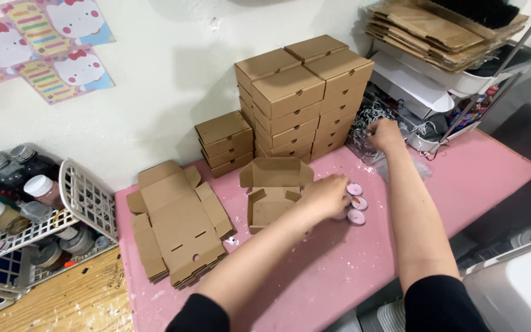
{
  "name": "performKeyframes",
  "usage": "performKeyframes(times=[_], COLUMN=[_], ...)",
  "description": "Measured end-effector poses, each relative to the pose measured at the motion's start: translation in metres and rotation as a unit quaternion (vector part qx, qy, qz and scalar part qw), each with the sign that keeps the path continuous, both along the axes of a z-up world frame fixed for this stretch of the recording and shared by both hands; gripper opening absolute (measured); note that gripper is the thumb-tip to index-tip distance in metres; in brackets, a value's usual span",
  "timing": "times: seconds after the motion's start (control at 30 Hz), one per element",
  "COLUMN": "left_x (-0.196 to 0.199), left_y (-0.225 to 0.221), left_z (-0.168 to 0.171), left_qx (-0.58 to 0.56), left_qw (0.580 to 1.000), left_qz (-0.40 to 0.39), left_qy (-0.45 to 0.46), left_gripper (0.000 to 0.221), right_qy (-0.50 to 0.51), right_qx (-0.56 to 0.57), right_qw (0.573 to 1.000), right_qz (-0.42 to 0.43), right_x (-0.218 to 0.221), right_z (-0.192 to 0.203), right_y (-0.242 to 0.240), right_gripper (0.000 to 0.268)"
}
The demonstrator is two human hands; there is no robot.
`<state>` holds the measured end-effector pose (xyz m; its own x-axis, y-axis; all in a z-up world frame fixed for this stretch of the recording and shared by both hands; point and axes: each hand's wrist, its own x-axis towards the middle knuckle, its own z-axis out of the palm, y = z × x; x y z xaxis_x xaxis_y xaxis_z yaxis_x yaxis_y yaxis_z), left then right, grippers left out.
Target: Assembling cardboard boxes and filling them with black shredded paper and tea light candles.
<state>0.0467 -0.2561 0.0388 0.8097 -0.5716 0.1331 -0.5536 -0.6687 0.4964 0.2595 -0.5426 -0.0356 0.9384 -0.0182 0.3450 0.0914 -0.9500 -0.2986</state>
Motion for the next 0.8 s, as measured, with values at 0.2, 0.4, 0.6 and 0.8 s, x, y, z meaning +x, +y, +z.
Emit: performKeyframes(times=[0.2,0.4,0.6,0.8], left_x=[0.082,0.132,0.146,0.172], left_y=[-0.059,-0.106,-0.115,-0.151], left_z=[-0.011,-0.021,-0.024,-0.063], left_qx=[-0.051,-0.211,-0.204,-0.368], left_qw=[0.994,0.959,0.965,0.915], left_qz=[0.101,0.122,0.154,0.144], left_qy=[0.009,-0.145,-0.051,-0.087], left_gripper=[0.045,0.072,0.031,0.039], right_qy=[-0.094,-0.102,-0.17,-0.037], right_qx=[0.204,0.47,0.463,0.356], right_qw=[0.974,0.871,0.866,0.927], right_qz=[0.0,0.101,0.081,0.113], right_x=[-0.051,-0.084,-0.093,-0.088], right_z=[0.054,0.072,0.079,0.068], right_y=[0.012,0.023,0.025,0.004], right_gripper=[0.025,0.026,0.034,0.047])
